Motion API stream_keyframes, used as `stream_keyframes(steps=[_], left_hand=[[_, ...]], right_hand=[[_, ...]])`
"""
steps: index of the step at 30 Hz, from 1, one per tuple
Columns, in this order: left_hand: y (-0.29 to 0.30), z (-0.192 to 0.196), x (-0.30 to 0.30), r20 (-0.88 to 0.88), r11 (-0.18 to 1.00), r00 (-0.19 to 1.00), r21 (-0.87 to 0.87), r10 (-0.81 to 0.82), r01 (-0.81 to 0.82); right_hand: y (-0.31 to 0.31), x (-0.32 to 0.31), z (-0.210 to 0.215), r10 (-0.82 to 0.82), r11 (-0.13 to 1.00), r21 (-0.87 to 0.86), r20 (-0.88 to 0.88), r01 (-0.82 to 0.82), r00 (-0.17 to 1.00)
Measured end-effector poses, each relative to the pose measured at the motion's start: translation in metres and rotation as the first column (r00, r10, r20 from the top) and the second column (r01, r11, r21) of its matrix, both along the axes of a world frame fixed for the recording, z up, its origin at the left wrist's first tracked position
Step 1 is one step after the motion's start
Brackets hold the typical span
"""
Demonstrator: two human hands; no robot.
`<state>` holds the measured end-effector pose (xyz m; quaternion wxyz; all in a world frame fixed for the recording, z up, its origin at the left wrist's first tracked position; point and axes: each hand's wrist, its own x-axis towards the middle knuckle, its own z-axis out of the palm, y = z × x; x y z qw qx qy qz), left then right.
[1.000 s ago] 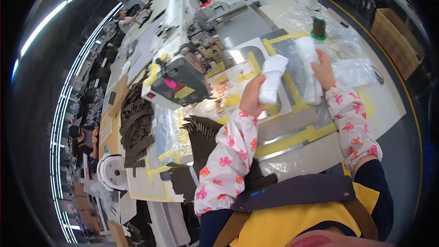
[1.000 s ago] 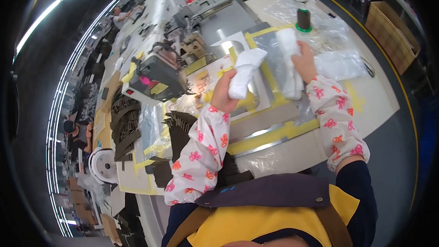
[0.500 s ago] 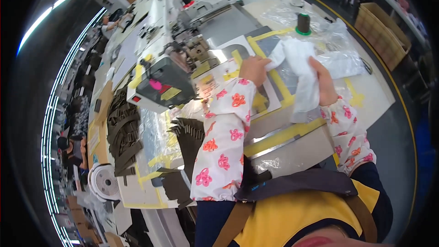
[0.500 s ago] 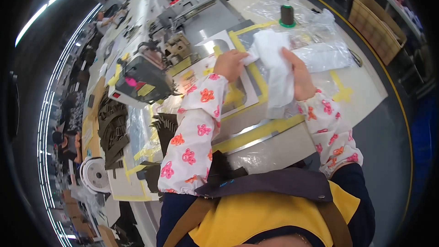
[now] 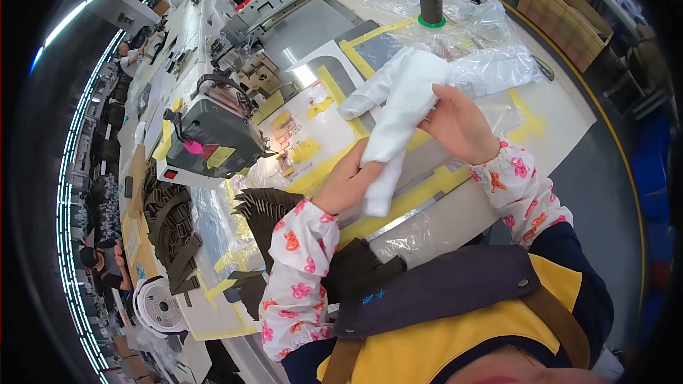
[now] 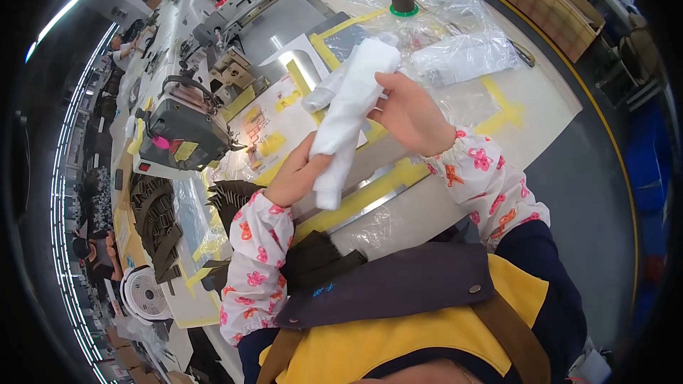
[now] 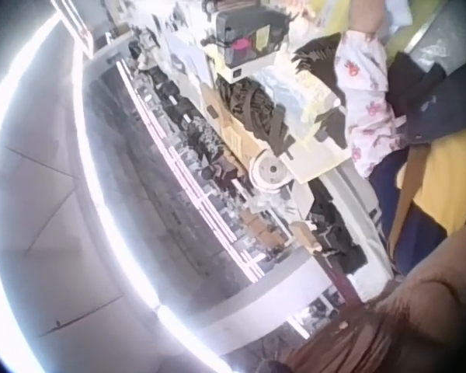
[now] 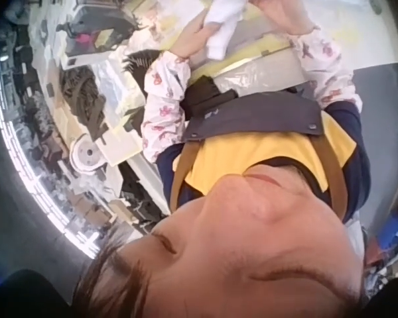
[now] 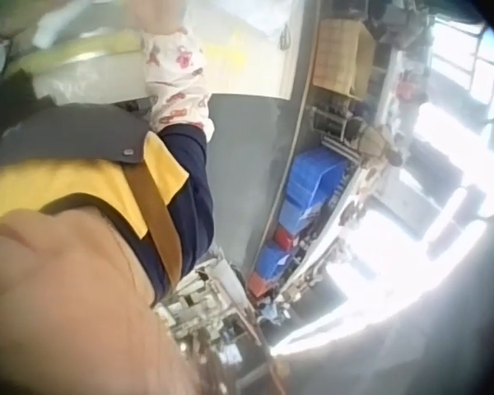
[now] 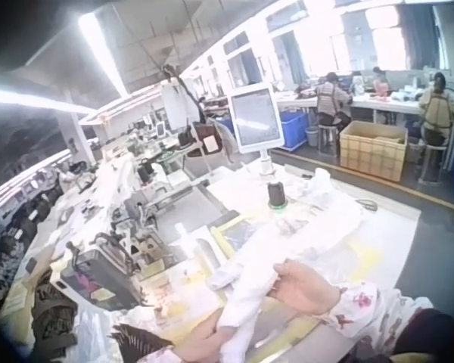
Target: Threading metal buckles onto nylon webbing straps in a garment factory.
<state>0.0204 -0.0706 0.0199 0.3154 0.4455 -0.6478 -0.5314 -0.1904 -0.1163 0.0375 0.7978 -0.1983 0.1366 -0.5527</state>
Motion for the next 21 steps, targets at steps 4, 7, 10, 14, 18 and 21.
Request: stream_keyframes(steps=[4,7,10,14,18,21], left_hand=[[0.016,-0.020,0.006,-0.028,0.880,1.000,0.474,-0.006,0.019],[0.017,-0.054,0.004,0.159,0.944,0.987,0.328,-0.033,-0.022],[0.009,-0.016,0.001,0.495,0.990,0.861,0.123,-0.121,0.068],[0.006,-0.008,-0.004,0.309,0.914,0.894,-0.346,0.325,-0.213],[-0.004,-0.004,-0.015,0.378,0.881,0.896,-0.473,0.231,-0.028],[-0.005,-0.013,-0.013,0.493,0.904,0.850,-0.424,0.189,0.045]], right_hand=[[0.012,0.000,-0.022,0.259,0.930,-0.139,-0.408,-0.340,0.876],[0.019,0.010,-0.057,0.327,0.903,-0.077,-0.514,-0.422,0.793],[0.020,0.006,-0.074,0.368,0.917,0.045,-0.478,-0.397,0.798],[0.024,0.012,-0.073,0.235,0.928,-0.114,-0.556,-0.353,0.797],[0.026,0.018,-0.086,0.050,0.899,-0.315,-0.618,-0.306,0.785],[0.031,0.018,-0.091,0.012,0.875,-0.325,-0.725,-0.358,0.689]])
